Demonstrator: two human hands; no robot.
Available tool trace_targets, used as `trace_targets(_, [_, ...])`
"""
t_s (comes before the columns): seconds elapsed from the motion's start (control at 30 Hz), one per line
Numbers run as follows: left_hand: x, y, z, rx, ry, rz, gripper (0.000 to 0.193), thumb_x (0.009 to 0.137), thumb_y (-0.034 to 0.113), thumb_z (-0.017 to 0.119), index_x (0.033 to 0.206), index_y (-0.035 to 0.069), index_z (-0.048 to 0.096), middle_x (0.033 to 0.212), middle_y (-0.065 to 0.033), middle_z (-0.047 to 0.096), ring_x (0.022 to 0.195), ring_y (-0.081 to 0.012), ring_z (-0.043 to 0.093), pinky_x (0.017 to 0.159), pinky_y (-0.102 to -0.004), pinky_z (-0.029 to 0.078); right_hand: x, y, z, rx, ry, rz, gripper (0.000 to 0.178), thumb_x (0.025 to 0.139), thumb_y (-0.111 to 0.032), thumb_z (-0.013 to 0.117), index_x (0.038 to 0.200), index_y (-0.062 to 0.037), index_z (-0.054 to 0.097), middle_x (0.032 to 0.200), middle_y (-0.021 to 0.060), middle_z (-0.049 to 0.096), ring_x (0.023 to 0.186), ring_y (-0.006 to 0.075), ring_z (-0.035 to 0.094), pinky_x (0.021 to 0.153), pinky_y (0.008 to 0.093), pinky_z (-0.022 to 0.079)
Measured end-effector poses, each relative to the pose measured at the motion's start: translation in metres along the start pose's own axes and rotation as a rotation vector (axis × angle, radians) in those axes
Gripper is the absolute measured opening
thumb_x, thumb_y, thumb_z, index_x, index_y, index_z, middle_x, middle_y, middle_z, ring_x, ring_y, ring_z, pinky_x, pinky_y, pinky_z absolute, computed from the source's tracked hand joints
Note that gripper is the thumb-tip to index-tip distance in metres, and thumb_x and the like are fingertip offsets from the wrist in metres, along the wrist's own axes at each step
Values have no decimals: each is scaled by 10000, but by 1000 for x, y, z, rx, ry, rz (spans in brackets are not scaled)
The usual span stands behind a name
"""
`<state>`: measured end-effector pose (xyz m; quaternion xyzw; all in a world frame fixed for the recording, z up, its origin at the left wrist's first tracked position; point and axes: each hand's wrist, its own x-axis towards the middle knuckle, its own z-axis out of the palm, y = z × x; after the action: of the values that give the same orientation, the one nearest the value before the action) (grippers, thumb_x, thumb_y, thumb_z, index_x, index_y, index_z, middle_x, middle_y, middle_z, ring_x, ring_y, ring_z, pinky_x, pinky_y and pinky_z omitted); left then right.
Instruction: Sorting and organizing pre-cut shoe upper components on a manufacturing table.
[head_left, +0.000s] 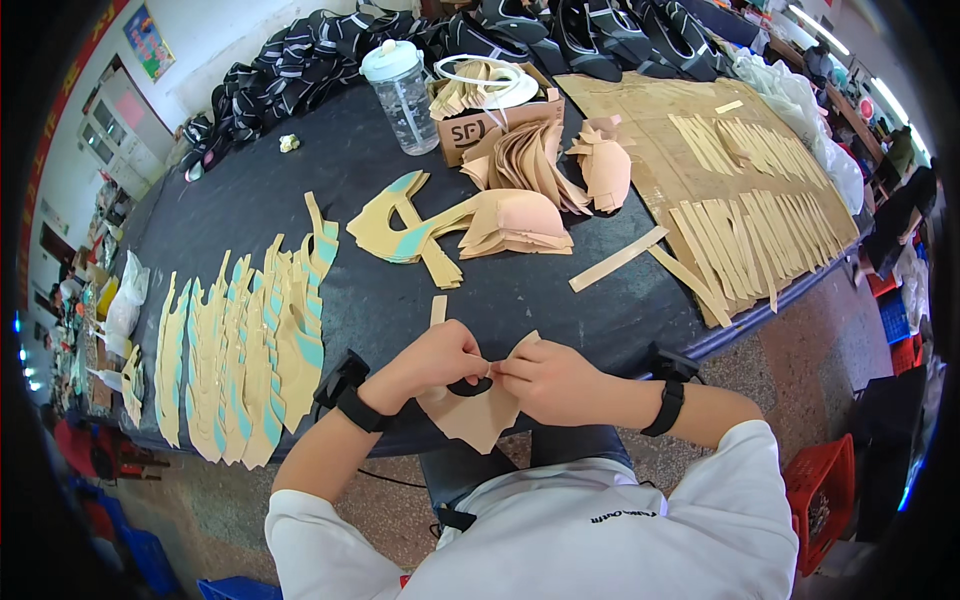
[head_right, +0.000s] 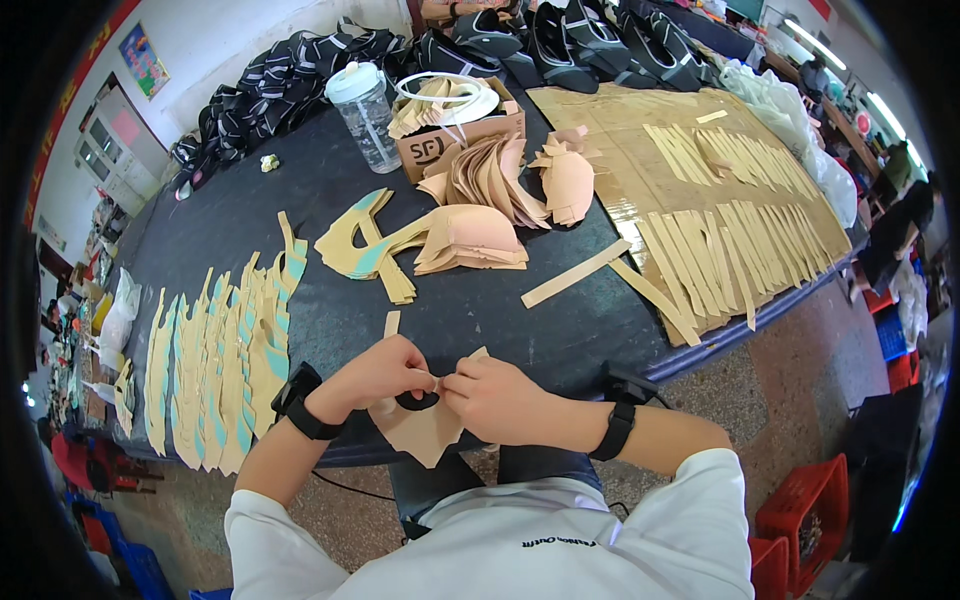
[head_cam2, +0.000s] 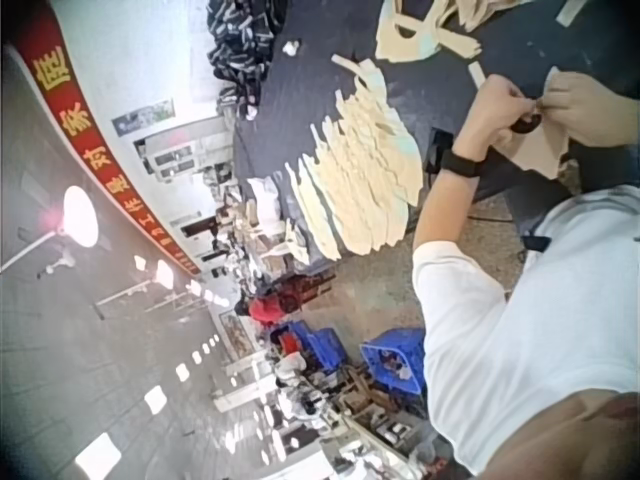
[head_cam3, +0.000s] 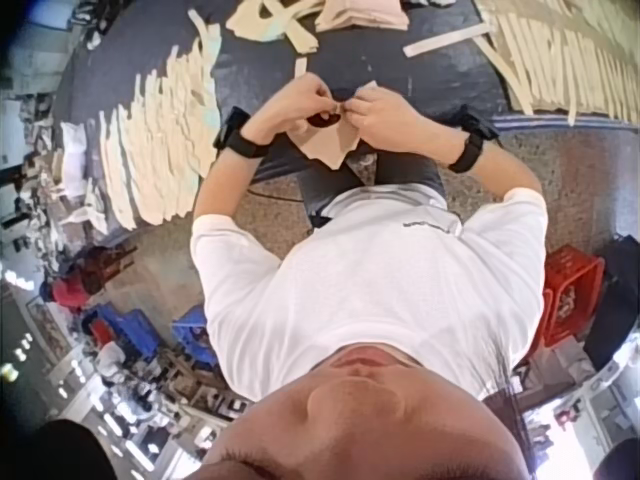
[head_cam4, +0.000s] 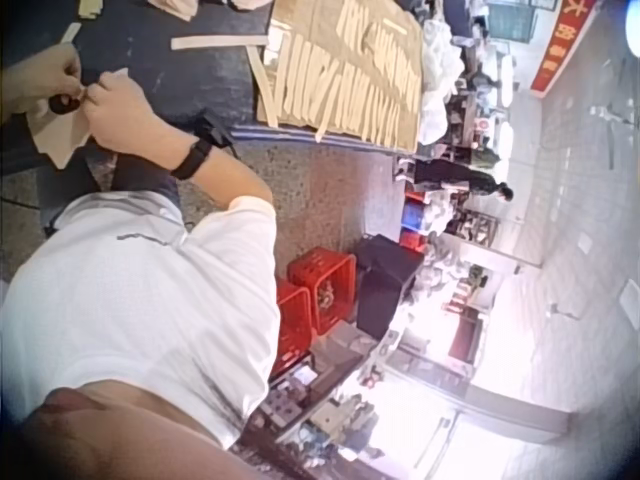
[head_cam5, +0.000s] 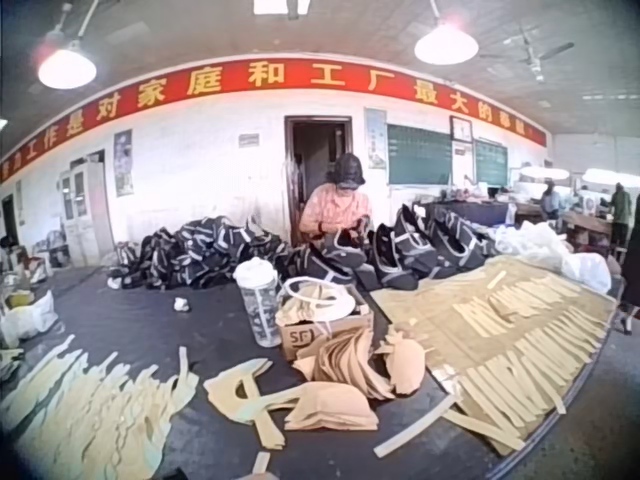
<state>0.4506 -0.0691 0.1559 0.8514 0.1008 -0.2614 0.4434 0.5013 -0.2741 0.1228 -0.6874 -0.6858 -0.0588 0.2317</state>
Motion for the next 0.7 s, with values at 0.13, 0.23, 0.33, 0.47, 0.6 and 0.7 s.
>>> trace_targets(0.13, [-2, 3, 2, 35, 9, 33, 215, 721, 158, 660, 749, -54, 687, 620, -93, 644, 575, -116, 598, 547, -259, 452, 10, -5, 0, -237, -47, -149, 172, 675, -145, 620, 786, -18, 655, 800, 50, 564, 777, 189, 522, 682, 281, 404])
trace_targets(0.23, [-3, 2, 4, 155, 62, 1, 214, 728, 152, 636, 749, -54, 688, 622, -124, 644, 569, -172, 620, 561, -283, 474, 19, -16, 3, -360, -123, -193, 168, 667, -155, 625, 756, -17, 657, 791, 50, 558, 785, 193, 513, 669, 285, 388])
trace_targets(0.33, [-11, -10, 9, 321, 244, 158, 203, 741, 174, 639, 747, -26, 672, 609, -111, 623, 592, -231, 614, 580, -319, 479, 24, -12, 1, -323, -198, -204, 267, 665, -168, 617, 861, 11, 644, 835, 63, 560, 776, 199, 519, 677, 288, 425])
trace_targets(0.47, [-50, 3, 6, 799, 839, 255, 169, 744, 169, 684, 716, 26, 598, 633, -86, 592, 642, -256, 592, 615, -350, 477, 6, 4, -8, -110, -204, -117, 228, 693, -119, 627, 884, 4, 651, 930, 88, 589, 876, 237, 556, 742, 322, 461])
trace_targets(0.6, [-107, 6, 17, 189, 272, 399, 136, 784, 154, 669, 844, 43, 619, 739, -91, 606, 682, -233, 605, 613, -339, 466, -27, 2, -36, 330, 18, 115, 195, 756, -8, 565, 922, -53, 656, 1103, 140, 602, 1069, 314, 562, 872, 372, 476])
trace_targets(0.7, [-131, -34, 45, 136, -343, 354, 212, 838, 204, 638, 974, 40, 639, 799, -112, 658, 722, -253, 649, 655, -328, 506, -62, -19, -69, 724, -164, 394, 84, 776, -72, 569, 815, -48, 640, 901, 117, 631, 823, 280, 610, 716, 369, 491])
